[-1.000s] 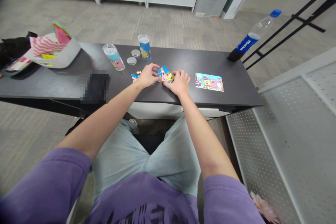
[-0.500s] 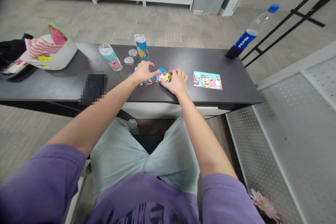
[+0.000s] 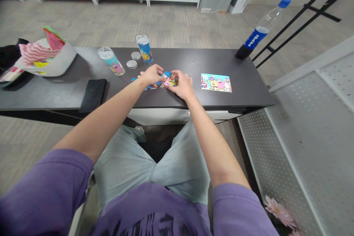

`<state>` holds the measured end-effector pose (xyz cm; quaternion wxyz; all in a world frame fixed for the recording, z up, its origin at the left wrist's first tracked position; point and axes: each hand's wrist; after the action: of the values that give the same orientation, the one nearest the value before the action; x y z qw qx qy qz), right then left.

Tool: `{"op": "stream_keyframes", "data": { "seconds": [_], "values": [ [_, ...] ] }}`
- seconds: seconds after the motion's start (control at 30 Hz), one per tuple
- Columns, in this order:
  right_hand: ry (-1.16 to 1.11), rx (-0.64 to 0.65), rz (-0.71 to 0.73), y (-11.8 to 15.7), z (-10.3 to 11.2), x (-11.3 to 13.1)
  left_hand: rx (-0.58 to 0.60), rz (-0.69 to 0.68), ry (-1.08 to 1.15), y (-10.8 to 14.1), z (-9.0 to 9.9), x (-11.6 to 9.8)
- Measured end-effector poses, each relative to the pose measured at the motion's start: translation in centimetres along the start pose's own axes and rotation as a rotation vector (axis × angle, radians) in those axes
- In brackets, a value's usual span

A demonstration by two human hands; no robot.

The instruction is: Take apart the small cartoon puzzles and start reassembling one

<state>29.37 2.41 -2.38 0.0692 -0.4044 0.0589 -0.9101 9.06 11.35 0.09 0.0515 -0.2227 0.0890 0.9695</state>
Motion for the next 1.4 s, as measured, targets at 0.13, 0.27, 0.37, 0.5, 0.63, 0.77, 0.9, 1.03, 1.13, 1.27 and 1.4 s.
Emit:
{"op": "stream_keyframes", "data": {
  "seconds": [0.13, 0.27, 0.37, 0.5, 0.63, 0.77, 0.9, 1.03, 1.13, 1.27, 1.4],
  "values": [
    [-0.048, 0.008, 0.020, 0.0, 0.1, 0.1, 0.023, -0.016, 0.001, -0.3, 0.3, 0.3],
    [-0.057, 0.006, 0.035, 0.1, 0.1, 0.1, 0.008, -0.054, -0.060, -0.1, 0.4, 0.5],
    [-0.051, 0.002, 0.035, 0.1, 0.1, 0.0, -0.020, -0.090, -0.124, 0.3, 0.3, 0.4],
    [-0.034, -0.015, 0.028, 0.1, 0.0, -0.1, 0.020, -0.109, -0.193, 0.3, 0.8, 0.0],
    [0.032, -0.036, 0.018, 0.0, -0.3, -0.2, 0.064, -0.103, -0.216, -0.4, 1.5, -0.1],
    [0.100, -0.020, -0.001, -0.2, -0.6, -0.2, 0.058, -0.136, -0.167, -0.9, 1.5, 0.4],
    [0.126, -0.007, -0.014, -0.2, -0.7, 0.0, 0.023, -0.206, -0.072, -1.2, 1.4, 1.0],
    [0.138, -0.012, -0.032, -0.2, -0.8, 0.2, -0.014, -0.295, 0.051, -1.3, 1.8, 1.3],
    [0.148, -0.013, -0.040, -0.3, -0.8, 0.3, -0.032, -0.343, 0.169, -1.5, 2.3, 1.7],
    [0.140, -0.025, -0.031, -0.3, -0.9, 0.2, -0.047, -0.397, 0.347, -1.8, 2.8, 2.6],
    [0.115, -0.038, -0.018, -0.3, -0.9, -0.2, -0.057, -0.399, 0.346, -1.6, 3.0, 3.8]
  ]
}}
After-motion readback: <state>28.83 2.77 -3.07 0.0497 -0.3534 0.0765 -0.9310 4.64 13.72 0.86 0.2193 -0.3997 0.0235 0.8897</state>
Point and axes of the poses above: each hand's wrist, its own y-axis away from the middle knuckle, its own z-axis out of the back of the hand, x = y × z, and after that the axes turned 14 degrees about -y, right-handed
